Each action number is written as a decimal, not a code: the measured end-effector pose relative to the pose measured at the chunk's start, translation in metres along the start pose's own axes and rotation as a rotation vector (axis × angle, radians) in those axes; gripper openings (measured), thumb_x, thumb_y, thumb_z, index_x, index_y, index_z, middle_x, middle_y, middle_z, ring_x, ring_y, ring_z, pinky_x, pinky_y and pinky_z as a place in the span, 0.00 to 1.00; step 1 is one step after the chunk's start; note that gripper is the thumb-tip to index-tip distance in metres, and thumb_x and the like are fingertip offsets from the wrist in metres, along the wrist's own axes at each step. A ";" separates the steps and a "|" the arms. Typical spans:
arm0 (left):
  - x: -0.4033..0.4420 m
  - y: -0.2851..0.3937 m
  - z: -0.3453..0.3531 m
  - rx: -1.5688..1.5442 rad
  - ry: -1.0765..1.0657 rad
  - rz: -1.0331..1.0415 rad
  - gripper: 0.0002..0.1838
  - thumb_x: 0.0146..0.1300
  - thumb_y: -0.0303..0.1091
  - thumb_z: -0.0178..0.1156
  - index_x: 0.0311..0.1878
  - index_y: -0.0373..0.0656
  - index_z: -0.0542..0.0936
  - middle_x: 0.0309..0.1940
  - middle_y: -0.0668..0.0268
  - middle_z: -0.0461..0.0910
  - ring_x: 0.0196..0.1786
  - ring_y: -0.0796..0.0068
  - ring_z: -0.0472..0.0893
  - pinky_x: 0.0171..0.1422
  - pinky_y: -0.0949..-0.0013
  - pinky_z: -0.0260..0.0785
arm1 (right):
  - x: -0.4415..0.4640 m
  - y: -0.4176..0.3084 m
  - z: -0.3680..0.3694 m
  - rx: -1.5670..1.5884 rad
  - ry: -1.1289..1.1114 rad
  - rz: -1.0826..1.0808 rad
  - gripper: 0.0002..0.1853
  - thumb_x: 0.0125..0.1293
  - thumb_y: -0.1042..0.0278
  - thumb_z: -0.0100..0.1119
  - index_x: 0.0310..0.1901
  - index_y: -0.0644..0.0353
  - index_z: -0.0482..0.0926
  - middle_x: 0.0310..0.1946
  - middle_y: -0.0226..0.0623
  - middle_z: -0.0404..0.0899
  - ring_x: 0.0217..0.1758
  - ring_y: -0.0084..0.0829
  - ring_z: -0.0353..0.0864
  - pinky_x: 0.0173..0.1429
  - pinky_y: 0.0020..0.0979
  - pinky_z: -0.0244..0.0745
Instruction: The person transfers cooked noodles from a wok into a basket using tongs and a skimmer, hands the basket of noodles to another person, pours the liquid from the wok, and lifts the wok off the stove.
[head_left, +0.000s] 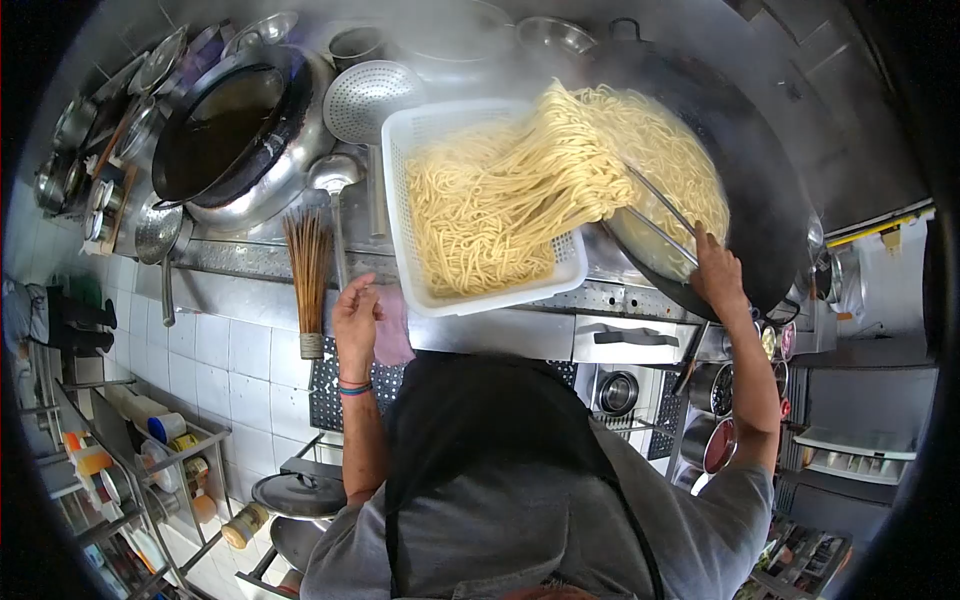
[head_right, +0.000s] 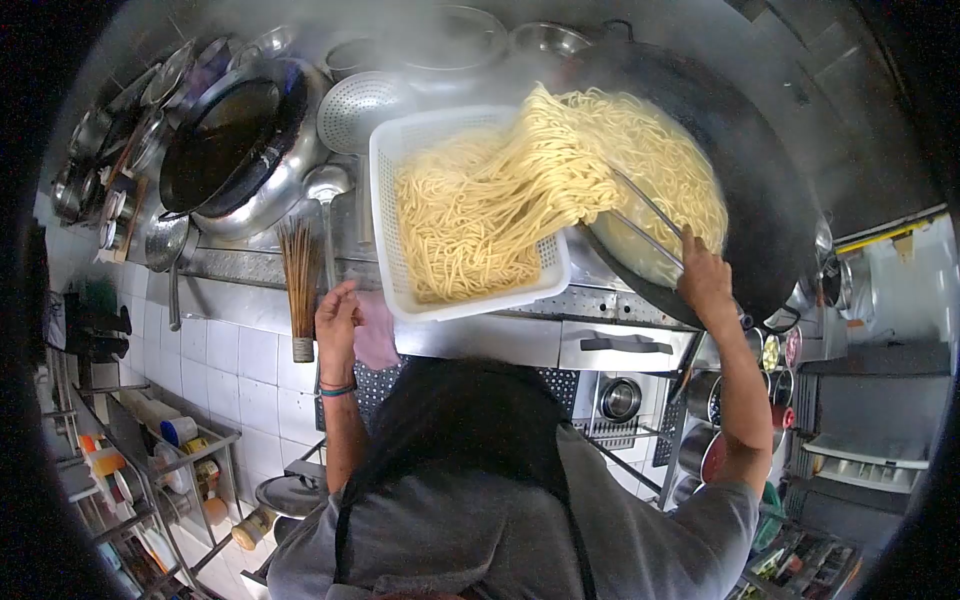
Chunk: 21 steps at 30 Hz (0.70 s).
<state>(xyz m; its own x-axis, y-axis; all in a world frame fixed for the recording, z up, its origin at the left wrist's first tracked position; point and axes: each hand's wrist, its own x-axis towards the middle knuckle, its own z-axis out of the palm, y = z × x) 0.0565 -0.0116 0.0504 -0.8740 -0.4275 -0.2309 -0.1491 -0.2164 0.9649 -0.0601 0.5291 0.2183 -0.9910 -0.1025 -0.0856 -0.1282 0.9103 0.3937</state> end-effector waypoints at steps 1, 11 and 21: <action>0.000 -0.002 0.002 0.008 -0.007 0.004 0.14 0.68 0.24 0.56 0.55 0.37 0.80 0.33 0.71 0.76 0.28 0.84 0.71 0.33 0.79 0.66 | 0.007 -0.003 0.016 0.018 0.020 0.037 0.41 0.54 0.73 0.64 0.72 0.59 0.61 0.53 0.51 0.79 0.45 0.55 0.86 0.47 0.51 0.83; 0.012 -0.019 0.026 0.052 -0.107 0.036 0.13 0.70 0.25 0.54 0.54 0.32 0.80 0.27 0.73 0.74 0.28 0.85 0.71 0.32 0.79 0.64 | 0.046 -0.035 0.035 0.424 0.110 0.129 0.25 0.55 0.71 0.64 0.56 0.60 0.75 0.46 0.57 0.83 0.48 0.57 0.84 0.54 0.53 0.79; 0.018 -0.037 0.024 -0.006 -0.119 0.026 0.12 0.71 0.24 0.54 0.54 0.34 0.80 0.27 0.73 0.75 0.27 0.85 0.71 0.31 0.79 0.64 | 0.017 -0.032 -0.038 0.409 0.136 0.071 0.23 0.52 0.72 0.67 0.52 0.58 0.79 0.40 0.54 0.84 0.43 0.54 0.85 0.50 0.49 0.80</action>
<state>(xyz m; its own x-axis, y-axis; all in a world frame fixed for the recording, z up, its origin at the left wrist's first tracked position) 0.0350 0.0097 0.0130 -0.9264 -0.3255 -0.1892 -0.1236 -0.2117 0.9695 -0.0739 0.4830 0.2393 -0.9963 -0.0607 0.0611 -0.0610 0.9981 -0.0032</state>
